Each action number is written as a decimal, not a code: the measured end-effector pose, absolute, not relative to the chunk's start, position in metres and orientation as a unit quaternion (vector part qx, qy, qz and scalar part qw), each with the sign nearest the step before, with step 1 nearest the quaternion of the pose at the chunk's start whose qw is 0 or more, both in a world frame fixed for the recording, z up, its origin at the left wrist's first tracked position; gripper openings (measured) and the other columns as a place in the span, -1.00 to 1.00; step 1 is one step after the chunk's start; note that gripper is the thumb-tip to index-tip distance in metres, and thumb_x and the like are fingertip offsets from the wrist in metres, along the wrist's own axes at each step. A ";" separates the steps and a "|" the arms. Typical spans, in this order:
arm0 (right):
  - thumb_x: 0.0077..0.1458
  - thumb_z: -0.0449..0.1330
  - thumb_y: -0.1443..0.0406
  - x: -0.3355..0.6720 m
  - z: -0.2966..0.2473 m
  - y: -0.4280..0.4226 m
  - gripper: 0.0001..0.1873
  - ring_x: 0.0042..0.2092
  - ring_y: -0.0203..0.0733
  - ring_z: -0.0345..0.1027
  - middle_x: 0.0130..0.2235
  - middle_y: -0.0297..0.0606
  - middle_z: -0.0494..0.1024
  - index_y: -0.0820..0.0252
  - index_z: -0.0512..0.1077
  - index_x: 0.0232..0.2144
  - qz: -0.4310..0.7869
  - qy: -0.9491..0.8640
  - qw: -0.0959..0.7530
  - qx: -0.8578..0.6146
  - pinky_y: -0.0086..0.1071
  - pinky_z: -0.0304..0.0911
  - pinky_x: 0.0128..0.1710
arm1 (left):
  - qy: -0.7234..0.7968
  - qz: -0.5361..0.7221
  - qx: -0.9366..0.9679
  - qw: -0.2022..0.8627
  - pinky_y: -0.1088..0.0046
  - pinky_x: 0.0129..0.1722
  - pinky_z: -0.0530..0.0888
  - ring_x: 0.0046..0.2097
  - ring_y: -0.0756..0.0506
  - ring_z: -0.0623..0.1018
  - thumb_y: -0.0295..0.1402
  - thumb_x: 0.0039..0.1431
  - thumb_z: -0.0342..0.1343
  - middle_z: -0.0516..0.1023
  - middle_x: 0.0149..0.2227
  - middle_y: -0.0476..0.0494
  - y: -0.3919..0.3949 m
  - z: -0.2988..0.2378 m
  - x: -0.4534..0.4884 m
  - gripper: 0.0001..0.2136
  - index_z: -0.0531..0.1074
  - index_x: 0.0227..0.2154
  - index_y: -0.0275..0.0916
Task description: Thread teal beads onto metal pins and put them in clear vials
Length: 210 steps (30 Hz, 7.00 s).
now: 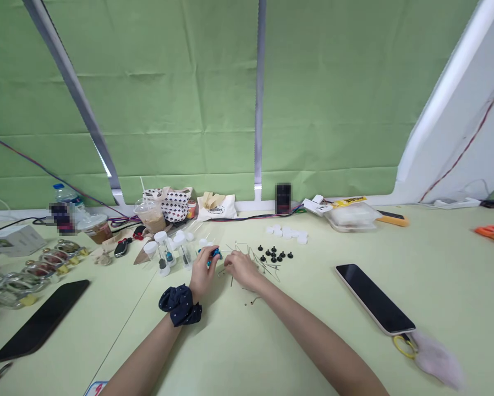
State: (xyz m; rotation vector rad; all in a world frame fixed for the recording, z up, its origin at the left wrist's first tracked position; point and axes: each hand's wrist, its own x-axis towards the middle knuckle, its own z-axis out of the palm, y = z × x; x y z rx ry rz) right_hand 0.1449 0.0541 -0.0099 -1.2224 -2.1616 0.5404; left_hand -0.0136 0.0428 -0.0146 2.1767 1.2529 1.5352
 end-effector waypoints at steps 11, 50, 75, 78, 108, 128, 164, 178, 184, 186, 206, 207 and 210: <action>0.06 0.09 0.45 0.130 -0.017 0.048 -0.90 -0.18 -0.18 0.28 -0.29 -0.22 0.41 0.24 0.38 -0.43 0.115 -0.862 0.195 -0.454 -0.30 0.04 -0.18 | 0.441 0.542 0.681 0.217 0.36 -0.25 0.42 -0.27 -0.08 0.49 -0.30 0.15 0.00 0.50 -0.25 -0.19 0.043 -0.018 -0.013 -0.75 0.38 -0.13 -0.24; 0.20 -0.04 0.35 0.152 0.019 0.048 -0.86 -0.27 -0.23 0.30 -0.30 -0.22 0.42 0.16 0.32 -0.34 0.125 -0.815 0.479 -0.301 -0.35 0.22 -0.22 | 0.360 0.511 0.623 0.470 0.53 -0.49 0.36 -0.51 0.08 0.42 -0.30 -0.09 0.25 0.43 -0.26 -0.09 0.037 -0.016 -0.002 -0.70 0.35 -0.30 -0.28; 0.08 0.12 0.20 0.185 0.039 0.049 -0.82 -0.42 -0.32 0.34 -0.28 -0.24 0.49 0.18 0.42 -0.33 0.298 -0.742 0.466 -0.378 -0.42 0.27 -0.43 | 0.371 0.482 0.525 0.594 0.37 -0.32 0.52 -0.39 -0.11 0.59 -0.10 0.01 0.15 0.51 -0.33 -0.12 0.039 -0.011 -0.004 -0.67 0.36 -0.33 -0.29; 0.03 0.16 0.23 0.207 0.036 0.049 -0.85 -0.41 -0.31 0.32 -0.31 -0.26 0.50 0.19 0.45 -0.38 0.282 -0.772 0.391 -0.415 -0.43 0.24 -0.41 | 0.369 0.490 0.527 0.589 0.35 -0.30 0.52 -0.37 -0.11 0.59 -0.09 0.01 0.14 0.51 -0.32 -0.13 0.039 -0.012 -0.005 -0.67 0.36 -0.34 -0.29; -0.05 0.14 0.43 0.270 -0.004 0.045 -0.87 -0.26 -0.21 0.33 -0.31 -0.21 0.44 0.20 0.49 -0.45 0.137 -0.750 0.209 -0.613 -0.41 0.15 -0.27 | 0.390 0.507 0.531 0.556 0.46 -0.43 0.47 -0.45 -0.06 0.56 -0.08 -0.02 0.16 0.49 -0.39 -0.10 0.036 -0.009 -0.003 -0.66 0.36 -0.37 -0.29; 0.05 0.06 0.45 0.243 -0.021 0.041 -0.79 -0.27 -0.22 0.32 -0.30 -0.23 0.45 0.18 0.48 -0.33 0.168 -0.796 0.242 -0.528 -0.38 0.15 -0.25 | 0.386 0.503 0.529 0.564 0.42 -0.42 0.49 -0.46 -0.07 0.56 -0.06 -0.06 0.18 0.50 -0.42 -0.10 0.038 -0.013 -0.003 -0.63 0.37 -0.36 -0.30; 0.08 -0.01 0.44 0.231 -0.005 0.037 -0.75 -0.31 -0.21 0.35 -0.36 -0.21 0.50 0.23 0.46 -0.43 0.125 -0.749 0.258 -0.598 -0.39 0.14 -0.31 | 0.389 0.489 0.537 0.567 0.42 -0.42 0.49 -0.45 -0.07 0.56 -0.07 -0.02 0.16 0.50 -0.35 -0.13 0.038 -0.014 -0.002 -0.65 0.37 -0.37 -0.31; 0.00 0.07 0.39 0.218 0.027 -0.010 -0.72 -0.44 -0.28 0.32 -0.47 -0.29 0.53 0.16 0.55 -0.29 0.253 -0.845 0.126 -0.454 -0.46 0.11 -0.42 | 0.390 0.489 0.542 0.561 0.43 -0.42 0.47 -0.46 -0.05 0.56 -0.09 0.00 0.14 0.50 -0.34 -0.12 0.039 -0.017 -0.002 -0.67 0.37 -0.36 -0.30; -0.05 0.14 0.38 0.218 0.023 -0.011 -0.71 -0.46 -0.30 0.29 -0.50 -0.30 0.50 0.19 0.53 -0.23 0.262 -0.871 0.084 -0.408 -0.47 0.09 -0.42 | 0.393 0.492 0.538 0.560 0.45 -0.42 0.47 -0.46 -0.05 0.56 -0.10 0.01 0.14 0.48 -0.38 -0.09 0.039 -0.018 -0.002 -0.67 0.37 -0.35 -0.30; -0.08 0.12 0.42 0.218 0.023 -0.011 -0.67 -0.46 -0.30 0.28 -0.52 -0.32 0.48 0.19 0.52 -0.22 0.250 -0.881 0.069 -0.395 -0.47 0.07 -0.42 | 0.394 0.494 0.536 0.560 0.44 -0.42 0.47 -0.46 -0.05 0.56 -0.10 0.00 0.15 0.49 -0.39 -0.09 0.039 -0.017 -0.002 -0.67 0.37 -0.35 -0.31; -0.10 0.10 0.44 0.216 0.013 -0.010 -0.85 -0.42 -0.32 0.29 -0.56 -0.38 0.40 0.22 0.43 -0.42 0.280 -0.878 0.043 -0.386 -0.50 0.12 -0.42 | 0.390 0.496 0.538 0.559 0.44 -0.43 0.48 -0.46 -0.06 0.56 -0.10 -0.01 0.16 0.49 -0.40 -0.10 0.040 -0.019 -0.002 -0.67 0.38 -0.36 -0.30; -0.09 0.09 0.44 0.215 0.012 -0.010 -0.86 -0.42 -0.33 0.29 -0.56 -0.38 0.40 0.22 0.42 -0.42 0.280 -0.877 0.044 -0.388 -0.51 0.11 -0.42 | 0.390 0.495 0.539 0.559 0.44 -0.42 0.48 -0.46 -0.06 0.56 -0.10 -0.01 0.16 0.49 -0.39 -0.10 0.040 -0.019 -0.002 -0.67 0.37 -0.36 -0.30; -0.09 0.10 0.44 0.216 0.011 -0.009 -0.87 -0.42 -0.33 0.29 -0.54 -0.38 0.42 0.22 0.41 -0.42 0.285 -0.874 0.045 -0.390 -0.50 0.11 -0.43 | 0.390 0.495 0.540 0.558 0.43 -0.42 0.48 -0.46 -0.06 0.56 -0.10 -0.01 0.15 0.49 -0.39 -0.09 0.040 -0.019 -0.002 -0.67 0.37 -0.35 -0.30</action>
